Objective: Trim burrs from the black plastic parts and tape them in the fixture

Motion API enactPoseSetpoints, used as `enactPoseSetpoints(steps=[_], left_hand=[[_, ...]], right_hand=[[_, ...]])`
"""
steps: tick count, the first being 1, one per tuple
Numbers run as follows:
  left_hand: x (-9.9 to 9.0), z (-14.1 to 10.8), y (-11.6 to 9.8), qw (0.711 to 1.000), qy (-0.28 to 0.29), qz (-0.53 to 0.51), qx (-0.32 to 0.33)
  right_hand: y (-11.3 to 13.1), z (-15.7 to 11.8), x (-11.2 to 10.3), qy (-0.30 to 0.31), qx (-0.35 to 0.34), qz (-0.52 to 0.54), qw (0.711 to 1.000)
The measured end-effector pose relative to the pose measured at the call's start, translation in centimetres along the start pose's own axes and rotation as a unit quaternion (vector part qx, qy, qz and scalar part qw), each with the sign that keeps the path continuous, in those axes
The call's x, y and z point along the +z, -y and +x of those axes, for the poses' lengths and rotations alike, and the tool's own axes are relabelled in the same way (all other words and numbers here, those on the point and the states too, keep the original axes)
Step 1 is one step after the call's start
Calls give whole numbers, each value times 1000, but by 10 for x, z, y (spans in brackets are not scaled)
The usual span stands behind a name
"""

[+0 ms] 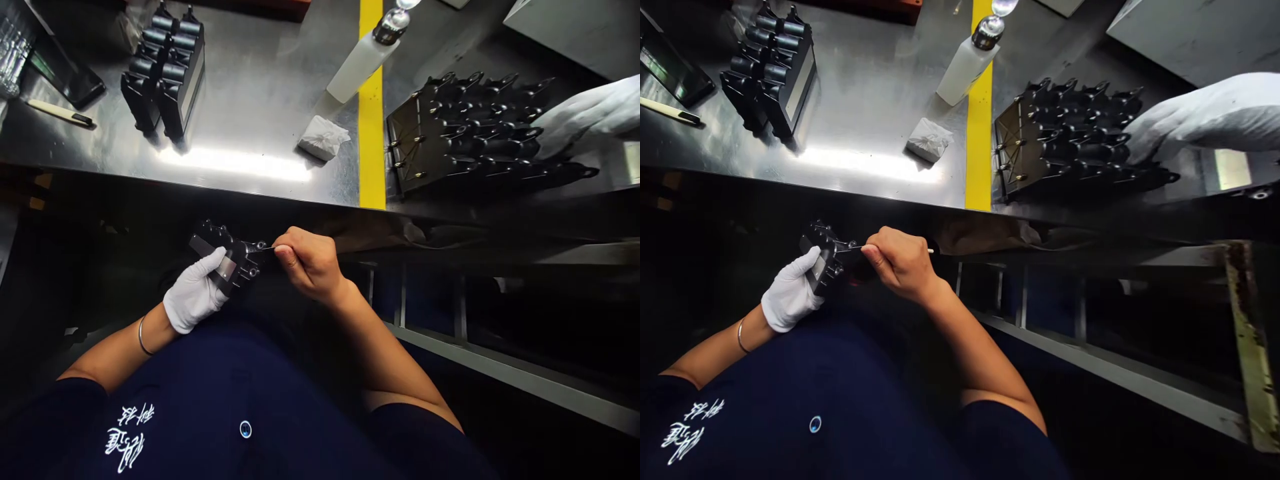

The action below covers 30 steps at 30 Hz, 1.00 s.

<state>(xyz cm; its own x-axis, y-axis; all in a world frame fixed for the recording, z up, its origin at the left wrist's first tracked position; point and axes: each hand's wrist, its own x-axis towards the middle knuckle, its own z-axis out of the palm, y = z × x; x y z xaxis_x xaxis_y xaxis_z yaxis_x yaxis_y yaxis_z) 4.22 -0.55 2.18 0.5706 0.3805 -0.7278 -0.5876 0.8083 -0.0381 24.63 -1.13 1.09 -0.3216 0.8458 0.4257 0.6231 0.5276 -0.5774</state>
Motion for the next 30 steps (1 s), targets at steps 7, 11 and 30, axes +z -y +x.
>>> enactPoseSetpoints(steps=[7, 11, 30], left_hand=[[-9, 1, -3, 999, 19, 7, -24], [-14, 1, -4, 1000, 15, 11, -15], [1, 1, -9, 996, 13, -10, 89]], right_hand=[[-13, 12, -17, 91, -47, -15, 995], [-15, 14, -23, 167, -33, 91, 981], [13, -3, 10, -76, 248, 257, 931]])
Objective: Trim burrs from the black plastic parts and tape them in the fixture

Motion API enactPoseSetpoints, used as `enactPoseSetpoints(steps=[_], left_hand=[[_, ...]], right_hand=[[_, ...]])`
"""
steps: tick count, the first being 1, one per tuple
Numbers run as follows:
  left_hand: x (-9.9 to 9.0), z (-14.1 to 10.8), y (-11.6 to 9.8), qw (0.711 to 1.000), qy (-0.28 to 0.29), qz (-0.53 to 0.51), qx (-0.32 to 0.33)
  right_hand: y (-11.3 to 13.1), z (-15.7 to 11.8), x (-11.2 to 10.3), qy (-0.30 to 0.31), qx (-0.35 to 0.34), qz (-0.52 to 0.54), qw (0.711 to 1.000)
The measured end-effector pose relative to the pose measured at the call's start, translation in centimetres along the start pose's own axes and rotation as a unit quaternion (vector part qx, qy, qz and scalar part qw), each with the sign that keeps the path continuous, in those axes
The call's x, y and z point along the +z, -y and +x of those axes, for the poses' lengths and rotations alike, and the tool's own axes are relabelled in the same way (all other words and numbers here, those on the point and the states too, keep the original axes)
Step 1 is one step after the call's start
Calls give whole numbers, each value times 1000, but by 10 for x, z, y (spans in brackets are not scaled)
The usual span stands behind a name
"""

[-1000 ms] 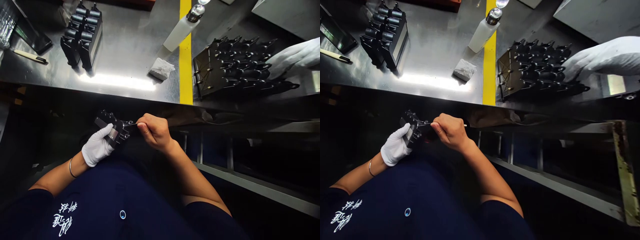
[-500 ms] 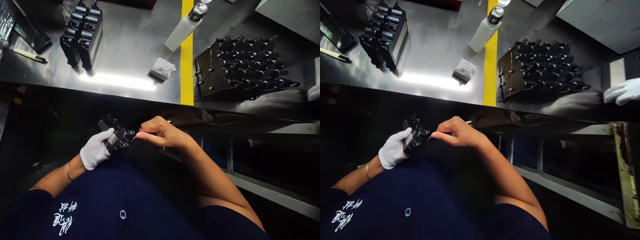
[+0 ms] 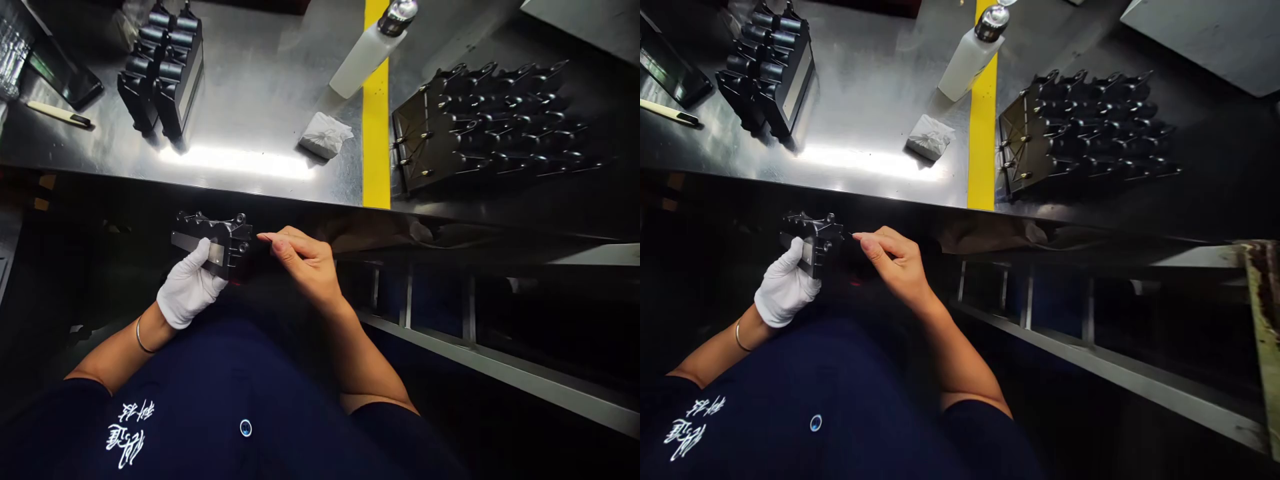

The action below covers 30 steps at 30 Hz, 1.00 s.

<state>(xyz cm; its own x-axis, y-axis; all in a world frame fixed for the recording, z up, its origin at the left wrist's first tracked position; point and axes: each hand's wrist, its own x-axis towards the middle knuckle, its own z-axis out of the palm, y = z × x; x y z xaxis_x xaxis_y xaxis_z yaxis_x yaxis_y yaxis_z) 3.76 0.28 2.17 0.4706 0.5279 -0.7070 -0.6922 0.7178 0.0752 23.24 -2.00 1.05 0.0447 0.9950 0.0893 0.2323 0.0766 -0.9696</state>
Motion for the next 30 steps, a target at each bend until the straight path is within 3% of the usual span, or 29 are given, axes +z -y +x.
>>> enactPoseSetpoints(steps=[3, 9, 16, 19, 21, 24, 27, 30], left_hand=[[1, 0, 5, 1000, 8, 30, 0], [2, 1, 11, 998, -3, 60, -18], [-1, 1, 15, 997, 49, 10, -56], [-2, 0, 12, 998, 35, 8, -48], [-2, -1, 9, 999, 14, 2, -38], [-2, -3, 4, 999, -4, -10, -33], [-1, -5, 2, 1000, 0, -4, -25], [2, -8, 3, 999, -8, 31, -12]], right_hand=[[-4, -7, 19, -51, 36, 65, 996], [-3, -18, 44, -81, 146, 157, 973], [-14, -23, 73, -242, 141, 259, 924], [-16, -21, 65, -235, 143, 265, 924], [-16, -22, 52, -176, 111, 216, 954], [-14, -26, 31, -94, -16, 76, 993], [-12, -29, 18, -59, -140, -34, 988], [-12, -28, 15, -51, -185, -73, 979]])
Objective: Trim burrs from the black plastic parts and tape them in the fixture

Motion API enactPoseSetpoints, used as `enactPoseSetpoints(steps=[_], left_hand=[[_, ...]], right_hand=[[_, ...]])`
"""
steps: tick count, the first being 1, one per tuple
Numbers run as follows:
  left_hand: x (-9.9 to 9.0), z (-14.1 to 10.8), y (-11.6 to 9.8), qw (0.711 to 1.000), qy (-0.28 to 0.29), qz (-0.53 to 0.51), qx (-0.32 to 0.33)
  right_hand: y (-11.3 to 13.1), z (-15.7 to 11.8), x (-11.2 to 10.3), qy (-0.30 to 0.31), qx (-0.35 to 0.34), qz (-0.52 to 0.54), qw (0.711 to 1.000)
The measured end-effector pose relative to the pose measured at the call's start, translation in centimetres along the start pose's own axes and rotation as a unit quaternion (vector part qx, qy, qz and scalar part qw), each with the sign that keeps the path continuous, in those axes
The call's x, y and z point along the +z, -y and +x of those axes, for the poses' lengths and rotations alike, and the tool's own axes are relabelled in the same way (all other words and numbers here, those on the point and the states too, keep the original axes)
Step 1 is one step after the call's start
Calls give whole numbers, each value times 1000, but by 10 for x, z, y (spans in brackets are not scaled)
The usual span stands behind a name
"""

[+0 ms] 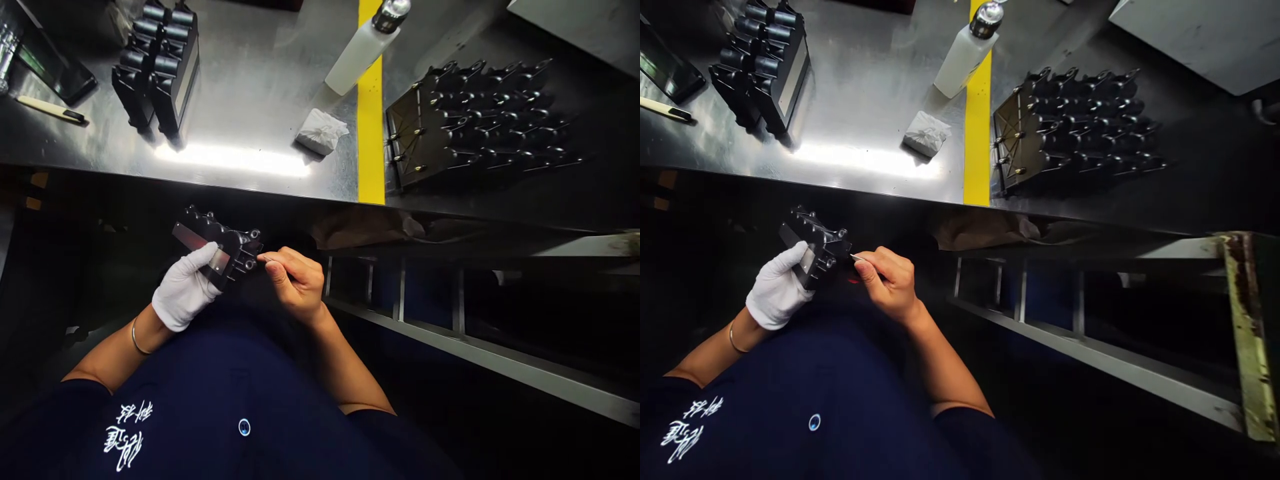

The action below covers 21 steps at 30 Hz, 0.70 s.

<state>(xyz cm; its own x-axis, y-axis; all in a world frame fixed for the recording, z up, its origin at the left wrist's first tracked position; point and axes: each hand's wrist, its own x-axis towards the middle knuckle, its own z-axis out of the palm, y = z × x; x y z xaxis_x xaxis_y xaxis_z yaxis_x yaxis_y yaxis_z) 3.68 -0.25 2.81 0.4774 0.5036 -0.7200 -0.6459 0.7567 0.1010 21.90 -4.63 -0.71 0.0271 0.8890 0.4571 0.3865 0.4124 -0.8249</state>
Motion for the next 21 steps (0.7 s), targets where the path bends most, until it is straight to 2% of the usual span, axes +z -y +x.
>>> enactPoseSetpoints(steps=[7, 17, 21], left_hand=[[6, -6, 7, 998, 4, 54, 45], [6, -5, 9, 997, 1, 75, 28], [4, -5, 9, 995, 22, 93, 24]], right_hand=[[0, 1, 0, -5, -23, -26, 999], [1, 0, -2, 1, -25, -32, 999], [1, 0, -2, 4, -24, -31, 999]])
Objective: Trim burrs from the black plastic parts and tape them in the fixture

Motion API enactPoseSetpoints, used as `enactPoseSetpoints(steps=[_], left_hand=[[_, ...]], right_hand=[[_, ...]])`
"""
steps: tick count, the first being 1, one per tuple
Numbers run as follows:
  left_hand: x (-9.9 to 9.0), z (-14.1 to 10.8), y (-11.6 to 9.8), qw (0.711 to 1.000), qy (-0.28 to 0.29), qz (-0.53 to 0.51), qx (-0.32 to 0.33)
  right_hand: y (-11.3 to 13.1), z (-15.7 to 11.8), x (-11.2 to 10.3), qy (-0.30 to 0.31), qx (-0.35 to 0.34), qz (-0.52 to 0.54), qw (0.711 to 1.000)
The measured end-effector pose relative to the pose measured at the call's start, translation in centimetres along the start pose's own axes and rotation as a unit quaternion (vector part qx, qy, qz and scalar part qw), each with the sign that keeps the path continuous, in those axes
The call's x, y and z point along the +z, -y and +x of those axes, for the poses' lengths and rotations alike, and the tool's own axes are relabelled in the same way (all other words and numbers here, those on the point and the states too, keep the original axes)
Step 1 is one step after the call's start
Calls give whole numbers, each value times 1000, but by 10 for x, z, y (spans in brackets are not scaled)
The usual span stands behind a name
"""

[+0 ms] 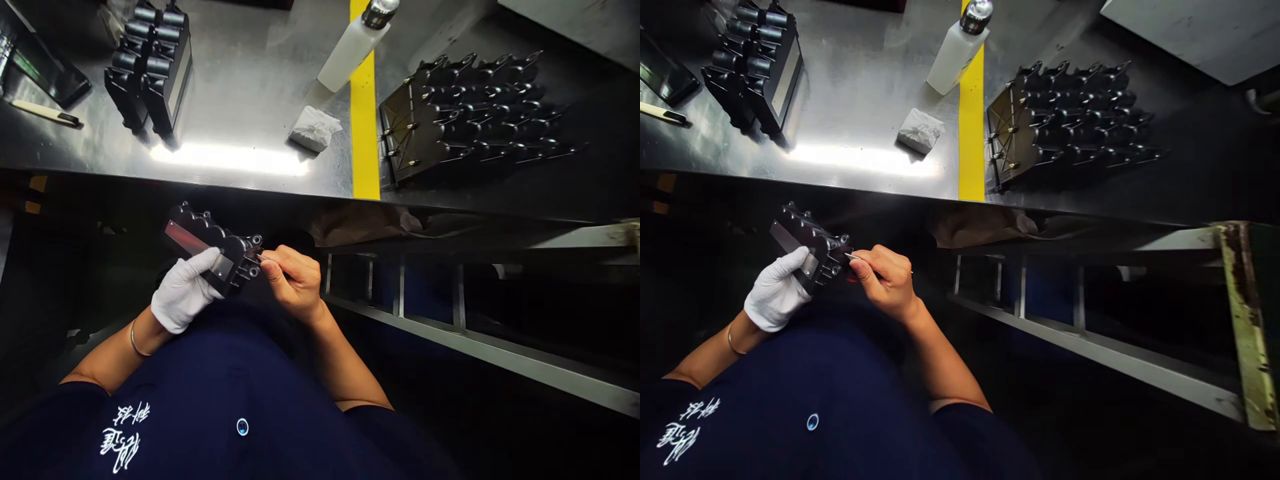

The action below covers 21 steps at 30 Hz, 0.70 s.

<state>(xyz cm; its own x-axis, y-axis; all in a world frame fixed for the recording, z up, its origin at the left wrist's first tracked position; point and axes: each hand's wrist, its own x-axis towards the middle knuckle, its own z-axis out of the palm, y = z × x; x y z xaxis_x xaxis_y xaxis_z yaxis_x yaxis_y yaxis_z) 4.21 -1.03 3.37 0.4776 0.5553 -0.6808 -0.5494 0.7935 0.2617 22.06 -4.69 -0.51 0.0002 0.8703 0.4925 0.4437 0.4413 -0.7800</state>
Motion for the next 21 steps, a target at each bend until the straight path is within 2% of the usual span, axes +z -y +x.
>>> enactPoseSetpoints(steps=[11, 14, 17, 21], left_hand=[[0, 0, 1, 1000, -16, 27, 6], [0, 0, 2, 999, -27, 32, 28], [0, 0, 3, 997, -24, 45, 53], [-1, 1, 2, 998, -30, 39, 49]], right_hand=[[1, 2, -1, 15, 15, -6, 1000], [0, 2, -1, 22, 18, -10, 1000], [-4, 0, 2, 0, 7, -25, 1000], [-10, -3, 9, -39, -1, -35, 999]])
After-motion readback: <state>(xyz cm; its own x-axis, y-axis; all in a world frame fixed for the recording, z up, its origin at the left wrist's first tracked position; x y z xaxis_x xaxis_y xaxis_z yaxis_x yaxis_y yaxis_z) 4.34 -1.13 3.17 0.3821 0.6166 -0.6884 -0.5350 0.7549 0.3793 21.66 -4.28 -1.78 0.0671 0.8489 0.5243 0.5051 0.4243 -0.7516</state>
